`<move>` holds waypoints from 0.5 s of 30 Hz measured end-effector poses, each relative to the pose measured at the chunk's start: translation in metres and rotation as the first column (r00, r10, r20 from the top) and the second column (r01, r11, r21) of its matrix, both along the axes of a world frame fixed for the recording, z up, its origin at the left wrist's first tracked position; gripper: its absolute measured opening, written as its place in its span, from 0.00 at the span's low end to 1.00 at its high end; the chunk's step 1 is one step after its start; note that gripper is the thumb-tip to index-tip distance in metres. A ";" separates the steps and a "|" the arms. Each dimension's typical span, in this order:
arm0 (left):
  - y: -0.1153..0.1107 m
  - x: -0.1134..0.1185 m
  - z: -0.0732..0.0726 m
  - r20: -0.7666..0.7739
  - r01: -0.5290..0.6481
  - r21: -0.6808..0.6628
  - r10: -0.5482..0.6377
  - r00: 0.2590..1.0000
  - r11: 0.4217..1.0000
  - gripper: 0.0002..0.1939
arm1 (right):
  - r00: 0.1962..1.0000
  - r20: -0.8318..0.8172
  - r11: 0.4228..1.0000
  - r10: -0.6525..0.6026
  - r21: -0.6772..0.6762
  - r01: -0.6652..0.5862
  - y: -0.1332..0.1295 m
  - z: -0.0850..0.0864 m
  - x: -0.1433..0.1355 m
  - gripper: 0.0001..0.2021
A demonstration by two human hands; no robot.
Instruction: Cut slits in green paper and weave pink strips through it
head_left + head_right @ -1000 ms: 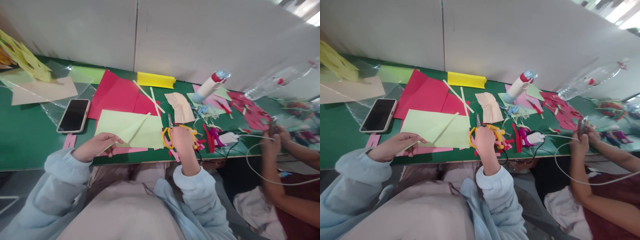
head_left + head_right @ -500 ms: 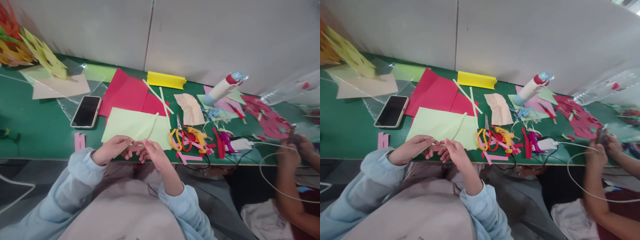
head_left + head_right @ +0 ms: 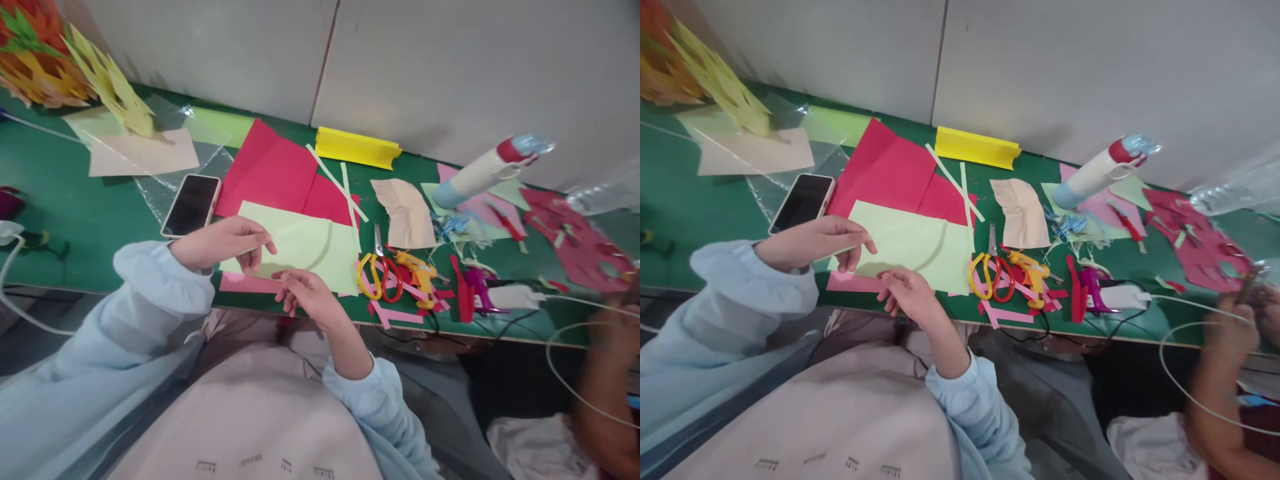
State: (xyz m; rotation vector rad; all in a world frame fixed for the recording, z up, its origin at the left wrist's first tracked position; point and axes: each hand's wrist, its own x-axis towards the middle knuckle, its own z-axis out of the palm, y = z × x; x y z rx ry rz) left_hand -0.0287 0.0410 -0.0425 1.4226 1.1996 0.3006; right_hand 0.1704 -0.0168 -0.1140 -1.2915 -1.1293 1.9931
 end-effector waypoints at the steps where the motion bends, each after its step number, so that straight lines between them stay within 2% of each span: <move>1: 0.005 -0.002 0.003 -0.015 0.007 0.007 -0.007 1.000 1.000 0.13 | 1.000 0.009 1.000 0.010 0.011 -0.010 0.000 0.000 -0.002 0.11; 4: 0.011 -0.002 0.009 -0.042 0.021 0.078 -0.018 0.999 0.997 0.14 | 0.999 0.021 0.998 0.038 0.043 -0.038 0.000 0.000 -0.008 0.09; 6: 0.004 0.008 0.009 -0.128 -0.002 0.192 0.027 0.991 0.981 0.15 | 0.999 -0.035 0.999 0.041 0.023 -0.040 0.000 -0.001 -0.012 0.08; 7: -0.003 0.015 0.009 -0.210 0.026 0.260 0.030 0.977 0.965 0.15 | 0.995 -0.095 1.000 0.024 0.000 -0.024 0.000 -0.001 -0.015 0.08; 8: -0.012 0.023 0.007 -0.329 0.087 0.340 0.032 0.944 0.936 0.14 | 0.985 -0.169 1.000 -0.014 -0.027 0.010 0.000 -0.002 -0.016 0.07; 11: -0.043 0.047 0.000 -0.638 0.301 0.499 0.109 0.762 0.813 0.14 | 0.908 -0.362 0.977 -0.212 -0.084 0.194 0.001 -0.005 -0.018 0.05; 12: -0.053 0.053 -0.003 -0.686 0.337 0.505 0.133 0.715 0.795 0.14 | 0.886 -0.384 0.965 -0.262 -0.091 0.246 0.002 -0.006 -0.017 0.05; 13: -0.062 0.058 -0.005 -0.715 0.351 0.485 0.132 0.686 0.801 0.13 | 0.880 -0.382 0.959 -0.283 -0.091 0.269 0.002 -0.006 -0.016 0.06; 15: -0.079 0.065 -0.007 -0.708 0.357 0.474 0.109 0.697 0.805 0.13 | 0.905 -0.344 0.968 -0.249 -0.079 0.236 0.003 -0.006 -0.013 0.12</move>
